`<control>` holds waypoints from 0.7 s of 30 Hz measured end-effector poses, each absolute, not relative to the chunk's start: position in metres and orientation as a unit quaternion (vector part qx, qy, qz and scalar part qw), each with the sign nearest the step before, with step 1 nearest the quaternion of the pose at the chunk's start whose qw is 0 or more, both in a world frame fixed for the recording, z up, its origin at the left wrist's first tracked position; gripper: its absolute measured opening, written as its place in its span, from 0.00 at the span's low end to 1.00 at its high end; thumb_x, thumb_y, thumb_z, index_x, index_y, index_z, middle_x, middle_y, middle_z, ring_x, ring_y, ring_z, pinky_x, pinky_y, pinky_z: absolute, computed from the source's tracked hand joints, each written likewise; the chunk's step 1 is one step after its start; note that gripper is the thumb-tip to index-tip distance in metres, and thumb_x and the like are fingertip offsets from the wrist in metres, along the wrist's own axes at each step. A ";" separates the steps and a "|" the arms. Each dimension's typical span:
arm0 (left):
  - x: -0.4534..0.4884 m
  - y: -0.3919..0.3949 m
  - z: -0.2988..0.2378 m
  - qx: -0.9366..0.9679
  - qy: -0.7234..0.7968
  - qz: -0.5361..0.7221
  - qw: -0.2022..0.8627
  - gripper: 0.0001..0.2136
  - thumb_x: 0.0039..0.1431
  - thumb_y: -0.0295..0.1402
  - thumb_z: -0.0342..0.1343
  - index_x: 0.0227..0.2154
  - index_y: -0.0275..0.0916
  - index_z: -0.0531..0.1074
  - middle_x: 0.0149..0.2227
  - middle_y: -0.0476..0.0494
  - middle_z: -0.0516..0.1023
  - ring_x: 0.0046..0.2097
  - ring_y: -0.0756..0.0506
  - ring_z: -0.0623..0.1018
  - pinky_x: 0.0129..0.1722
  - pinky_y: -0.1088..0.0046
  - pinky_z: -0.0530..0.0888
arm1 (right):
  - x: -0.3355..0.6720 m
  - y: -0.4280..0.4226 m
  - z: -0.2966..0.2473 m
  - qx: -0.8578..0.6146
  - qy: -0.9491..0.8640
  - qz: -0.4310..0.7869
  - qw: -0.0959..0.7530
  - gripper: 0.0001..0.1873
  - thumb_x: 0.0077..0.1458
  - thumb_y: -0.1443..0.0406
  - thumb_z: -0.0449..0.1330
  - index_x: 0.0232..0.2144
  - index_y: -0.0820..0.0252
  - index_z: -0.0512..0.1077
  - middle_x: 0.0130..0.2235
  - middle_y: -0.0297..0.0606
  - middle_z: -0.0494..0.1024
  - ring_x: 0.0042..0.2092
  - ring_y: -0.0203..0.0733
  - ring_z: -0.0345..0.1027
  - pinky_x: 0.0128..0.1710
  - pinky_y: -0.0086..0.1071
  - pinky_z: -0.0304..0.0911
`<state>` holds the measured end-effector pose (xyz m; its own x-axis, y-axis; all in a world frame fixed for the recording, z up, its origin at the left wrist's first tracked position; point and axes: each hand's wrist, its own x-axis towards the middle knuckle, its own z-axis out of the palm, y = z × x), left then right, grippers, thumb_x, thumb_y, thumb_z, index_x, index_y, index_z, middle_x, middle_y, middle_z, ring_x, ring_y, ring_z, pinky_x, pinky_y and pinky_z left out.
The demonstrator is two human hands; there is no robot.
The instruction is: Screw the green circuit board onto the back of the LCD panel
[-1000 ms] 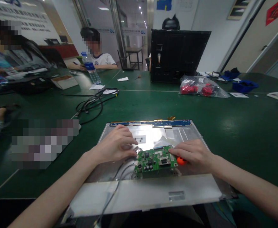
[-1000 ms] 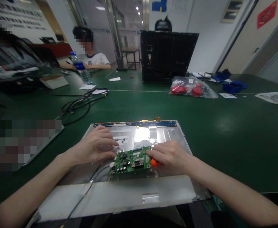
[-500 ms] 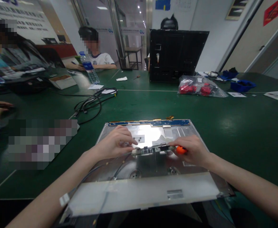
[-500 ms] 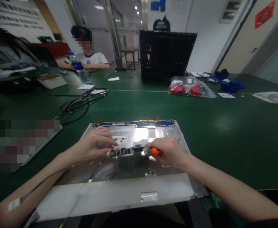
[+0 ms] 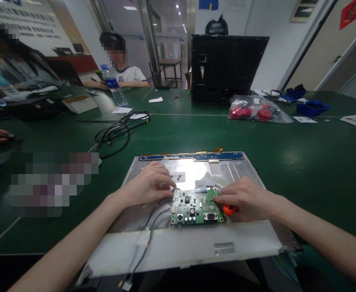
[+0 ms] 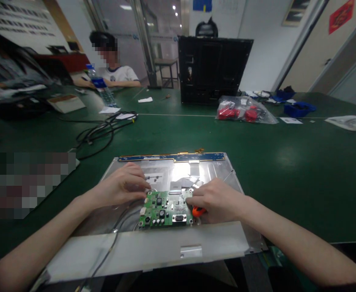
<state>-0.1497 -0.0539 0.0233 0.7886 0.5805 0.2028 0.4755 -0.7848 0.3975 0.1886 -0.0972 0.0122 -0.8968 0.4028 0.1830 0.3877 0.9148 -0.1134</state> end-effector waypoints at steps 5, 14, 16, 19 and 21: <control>-0.148 -0.055 0.025 0.930 0.284 0.157 0.175 0.04 0.61 0.36 0.67 0.36 0.43 0.83 0.30 0.49 0.79 0.35 0.46 0.76 0.44 0.65 0.65 | 0.188 -0.099 0.021 -0.231 -0.967 0.083 0.071 0.13 0.53 0.67 0.62 0.42 0.60 0.80 0.36 0.38 0.83 0.31 0.37 0.70 0.27 0.32 0.47; -0.146 -0.057 0.030 0.929 0.285 0.142 0.192 0.04 0.60 0.37 0.69 0.36 0.44 0.83 0.30 0.50 0.78 0.36 0.45 0.76 0.44 0.66 0.64 | 0.193 -0.085 0.031 -0.315 -0.933 0.158 0.069 0.19 0.59 0.60 0.63 0.50 0.61 0.79 0.35 0.41 0.83 0.32 0.40 0.72 0.32 0.32 0.55; -0.146 -0.057 0.030 0.928 0.287 0.137 0.195 0.05 0.60 0.37 0.69 0.36 0.44 0.84 0.30 0.50 0.78 0.36 0.45 0.76 0.44 0.65 0.65 | 0.192 -0.085 0.031 -0.328 -0.928 0.169 0.059 0.23 0.60 0.55 0.65 0.53 0.61 0.78 0.38 0.42 0.84 0.35 0.43 0.74 0.34 0.34 0.58; -0.146 -0.056 0.029 0.927 0.286 0.134 0.201 0.04 0.61 0.38 0.67 0.35 0.44 0.84 0.29 0.50 0.78 0.36 0.45 0.76 0.44 0.65 0.65 | 0.190 -0.087 0.030 -0.331 -0.920 0.201 0.054 0.35 0.57 0.48 0.67 0.59 0.63 0.73 0.44 0.45 0.84 0.39 0.47 0.76 0.38 0.37 0.61; -0.146 -0.056 0.027 0.928 0.282 0.133 0.205 0.05 0.62 0.38 0.66 0.35 0.45 0.84 0.29 0.50 0.79 0.36 0.45 0.76 0.45 0.65 0.65 | 0.189 -0.090 0.030 -0.328 -0.917 0.222 0.054 0.39 0.55 0.45 0.68 0.61 0.63 0.70 0.45 0.46 0.83 0.41 0.48 0.76 0.40 0.38 0.63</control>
<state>-0.1463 -0.0560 0.0273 0.8055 0.5782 0.1302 0.4693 -0.7564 0.4557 0.1888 -0.0896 0.0304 -0.7796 0.6246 -0.0463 0.5764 0.6867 -0.4429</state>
